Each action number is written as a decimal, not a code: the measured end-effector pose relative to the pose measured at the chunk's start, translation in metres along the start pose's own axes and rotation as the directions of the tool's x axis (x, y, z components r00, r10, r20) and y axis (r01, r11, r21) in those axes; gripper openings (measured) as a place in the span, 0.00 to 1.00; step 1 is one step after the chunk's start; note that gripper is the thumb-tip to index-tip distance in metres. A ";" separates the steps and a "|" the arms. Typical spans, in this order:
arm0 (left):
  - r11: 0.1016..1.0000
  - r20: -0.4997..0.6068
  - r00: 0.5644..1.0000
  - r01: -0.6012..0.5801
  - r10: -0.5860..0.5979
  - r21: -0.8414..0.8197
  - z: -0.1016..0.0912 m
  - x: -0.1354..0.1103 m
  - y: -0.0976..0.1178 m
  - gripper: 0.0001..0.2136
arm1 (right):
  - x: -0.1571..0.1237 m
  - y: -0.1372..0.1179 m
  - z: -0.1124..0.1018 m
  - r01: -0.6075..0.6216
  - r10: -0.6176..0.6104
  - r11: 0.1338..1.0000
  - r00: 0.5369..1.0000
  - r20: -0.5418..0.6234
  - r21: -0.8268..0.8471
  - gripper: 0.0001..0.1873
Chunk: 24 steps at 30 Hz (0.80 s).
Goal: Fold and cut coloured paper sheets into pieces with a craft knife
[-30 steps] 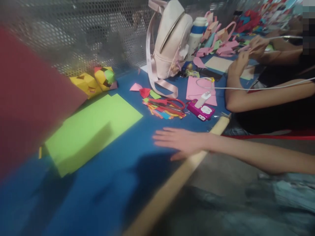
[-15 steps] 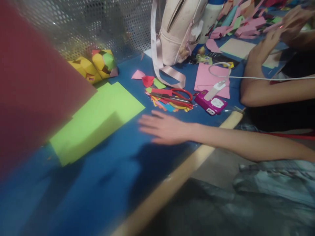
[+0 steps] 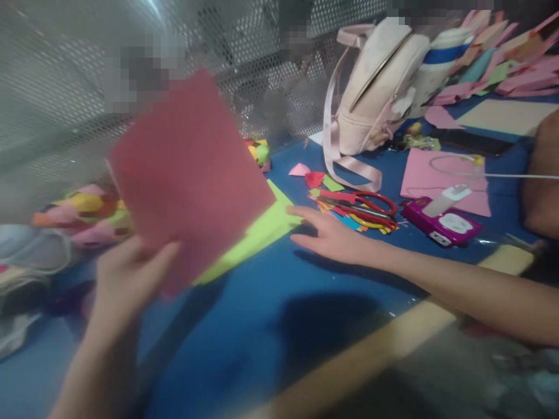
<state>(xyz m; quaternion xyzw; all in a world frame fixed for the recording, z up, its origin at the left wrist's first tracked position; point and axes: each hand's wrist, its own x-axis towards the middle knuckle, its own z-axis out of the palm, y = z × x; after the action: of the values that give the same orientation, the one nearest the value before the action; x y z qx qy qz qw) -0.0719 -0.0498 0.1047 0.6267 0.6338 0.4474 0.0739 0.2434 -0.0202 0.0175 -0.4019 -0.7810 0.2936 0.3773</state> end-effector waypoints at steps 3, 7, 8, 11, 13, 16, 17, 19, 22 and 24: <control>0.958 0.158 0.970 0.216 -0.188 -0.187 0.015 -0.002 0.005 0.17 | 0.023 -0.007 0.002 -0.098 0.090 0.906 0.995 0.040 0.413 0.27; 0.804 0.399 0.866 0.456 -0.301 -0.381 0.035 -0.016 0.009 0.20 | 0.035 -0.005 0.007 -0.159 0.098 0.644 0.987 0.125 0.749 0.23; 0.771 0.448 0.836 0.502 -0.317 -0.391 0.039 -0.018 0.010 0.21 | 0.035 -0.001 0.008 -0.158 0.110 0.616 0.987 0.114 0.772 0.22; 0.720 0.430 0.841 0.517 -0.328 -0.463 0.047 -0.019 0.010 0.21 | 0.034 0.008 0.006 -0.133 0.122 0.604 0.990 0.074 0.786 0.23; 0.711 0.327 0.891 0.450 -0.315 -0.540 0.052 -0.017 0.010 0.20 | 0.035 0.010 0.007 -0.118 0.084 0.602 0.993 0.084 0.790 0.24; 0.700 0.229 0.934 0.357 -0.274 -0.618 0.062 -0.018 0.012 0.22 | 0.037 0.002 0.015 -0.122 0.079 0.624 0.993 0.093 0.772 0.25; 0.698 0.225 0.939 0.343 -0.259 -0.629 0.066 -0.018 0.014 0.22 | 0.038 -0.003 0.017 -0.124 0.110 0.643 0.992 0.070 0.756 0.25; 0.706 0.237 0.945 0.325 -0.224 -0.629 0.073 -0.018 0.018 0.23 | 0.039 -0.013 0.018 -0.122 0.179 0.682 0.984 -0.003 0.721 0.21; 0.762 0.199 0.969 0.239 -0.147 -0.602 0.071 -0.004 0.025 0.20 | 0.039 -0.030 0.002 -0.001 0.152 0.813 0.966 -0.209 0.582 0.15; 0.798 0.116 0.990 0.138 -0.085 -0.587 0.059 0.014 0.026 0.18 | 0.039 -0.040 -0.015 0.178 -0.050 0.912 0.942 -0.331 0.370 0.13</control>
<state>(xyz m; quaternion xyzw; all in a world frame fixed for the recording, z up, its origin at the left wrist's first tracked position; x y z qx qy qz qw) -0.0169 -0.0142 0.0935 0.5519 0.4945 0.5910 0.3186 0.2247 -0.0053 0.0701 -0.3121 -0.6580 0.3544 0.5866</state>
